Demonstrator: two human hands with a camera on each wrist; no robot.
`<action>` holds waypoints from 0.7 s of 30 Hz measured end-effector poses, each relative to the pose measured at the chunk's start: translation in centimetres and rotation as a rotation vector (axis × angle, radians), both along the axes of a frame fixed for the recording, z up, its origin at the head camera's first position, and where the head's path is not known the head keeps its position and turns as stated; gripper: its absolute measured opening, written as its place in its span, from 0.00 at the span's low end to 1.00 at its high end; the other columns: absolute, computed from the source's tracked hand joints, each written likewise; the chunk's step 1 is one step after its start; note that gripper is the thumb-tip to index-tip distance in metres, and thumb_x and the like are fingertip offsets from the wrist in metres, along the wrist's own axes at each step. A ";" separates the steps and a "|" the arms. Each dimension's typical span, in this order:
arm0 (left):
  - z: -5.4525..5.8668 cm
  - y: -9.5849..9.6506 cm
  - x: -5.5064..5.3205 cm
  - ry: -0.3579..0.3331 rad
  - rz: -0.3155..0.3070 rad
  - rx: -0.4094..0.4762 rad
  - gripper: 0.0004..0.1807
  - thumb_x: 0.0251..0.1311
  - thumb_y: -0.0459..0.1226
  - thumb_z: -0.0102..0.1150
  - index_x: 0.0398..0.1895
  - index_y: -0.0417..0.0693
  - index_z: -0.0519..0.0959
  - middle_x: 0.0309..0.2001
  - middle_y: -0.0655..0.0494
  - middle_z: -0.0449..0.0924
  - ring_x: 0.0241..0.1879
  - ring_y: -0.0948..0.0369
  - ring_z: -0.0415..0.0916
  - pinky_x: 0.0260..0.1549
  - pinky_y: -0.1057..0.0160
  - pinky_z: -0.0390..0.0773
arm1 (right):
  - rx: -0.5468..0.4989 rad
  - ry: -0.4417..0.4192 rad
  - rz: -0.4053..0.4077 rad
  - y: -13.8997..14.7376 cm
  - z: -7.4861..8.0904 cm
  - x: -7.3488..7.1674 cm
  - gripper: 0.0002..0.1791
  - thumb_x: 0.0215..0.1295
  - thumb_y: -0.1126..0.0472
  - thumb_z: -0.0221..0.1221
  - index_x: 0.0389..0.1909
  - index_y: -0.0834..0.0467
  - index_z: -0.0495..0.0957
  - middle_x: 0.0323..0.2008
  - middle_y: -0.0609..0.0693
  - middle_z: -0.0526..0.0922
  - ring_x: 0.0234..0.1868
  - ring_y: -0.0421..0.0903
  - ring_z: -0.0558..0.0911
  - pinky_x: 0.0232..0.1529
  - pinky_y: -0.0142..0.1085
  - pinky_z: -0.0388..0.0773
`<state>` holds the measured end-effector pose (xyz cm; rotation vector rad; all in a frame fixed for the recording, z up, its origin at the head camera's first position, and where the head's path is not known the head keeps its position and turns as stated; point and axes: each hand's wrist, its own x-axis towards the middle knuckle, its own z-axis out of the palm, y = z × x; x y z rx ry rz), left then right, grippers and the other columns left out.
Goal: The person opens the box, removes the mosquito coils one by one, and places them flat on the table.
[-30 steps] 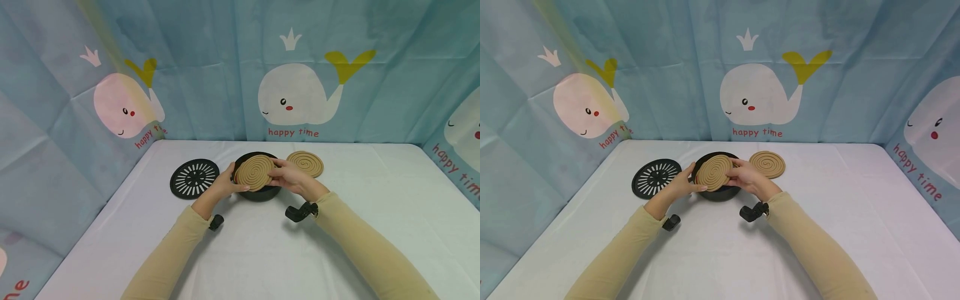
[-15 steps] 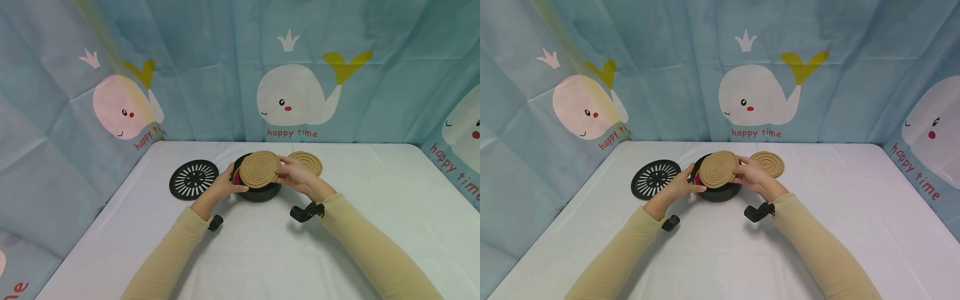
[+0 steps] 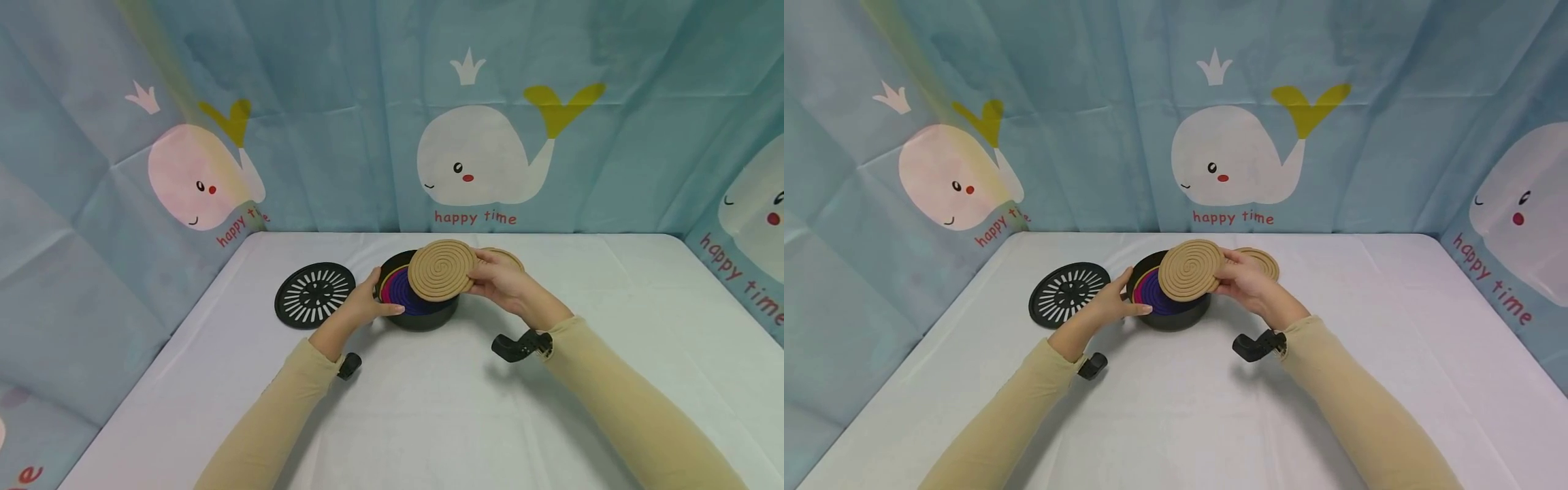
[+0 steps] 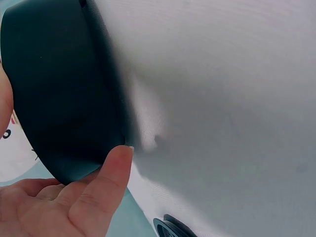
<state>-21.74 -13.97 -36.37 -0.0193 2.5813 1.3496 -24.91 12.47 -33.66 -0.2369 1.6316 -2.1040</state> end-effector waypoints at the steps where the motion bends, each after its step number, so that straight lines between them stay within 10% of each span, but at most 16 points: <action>1: 0.0 0.0 0.0 0.002 -0.005 0.000 0.57 0.54 0.38 0.72 0.78 0.42 0.41 0.76 0.43 0.42 0.74 0.47 0.42 0.69 0.46 0.51 | 0.003 0.005 -0.003 0.3 0.1 0.1 0.36 0.70 0.77 0.39 0.76 0.67 0.37 0.72 0.70 0.49 0.47 0.40 0.81 0.48 0.36 0.79; 21: 0.1 -0.2 -0.1 0.005 -0.041 -0.062 0.57 0.56 0.41 0.71 0.78 0.42 0.40 0.77 0.44 0.42 0.74 0.47 0.45 0.69 0.47 0.53 | -0.042 -0.035 -0.075 5.0 1.0 1.3 0.38 0.73 0.75 0.42 0.77 0.62 0.35 0.73 0.70 0.44 0.44 0.38 0.83 0.46 0.34 0.80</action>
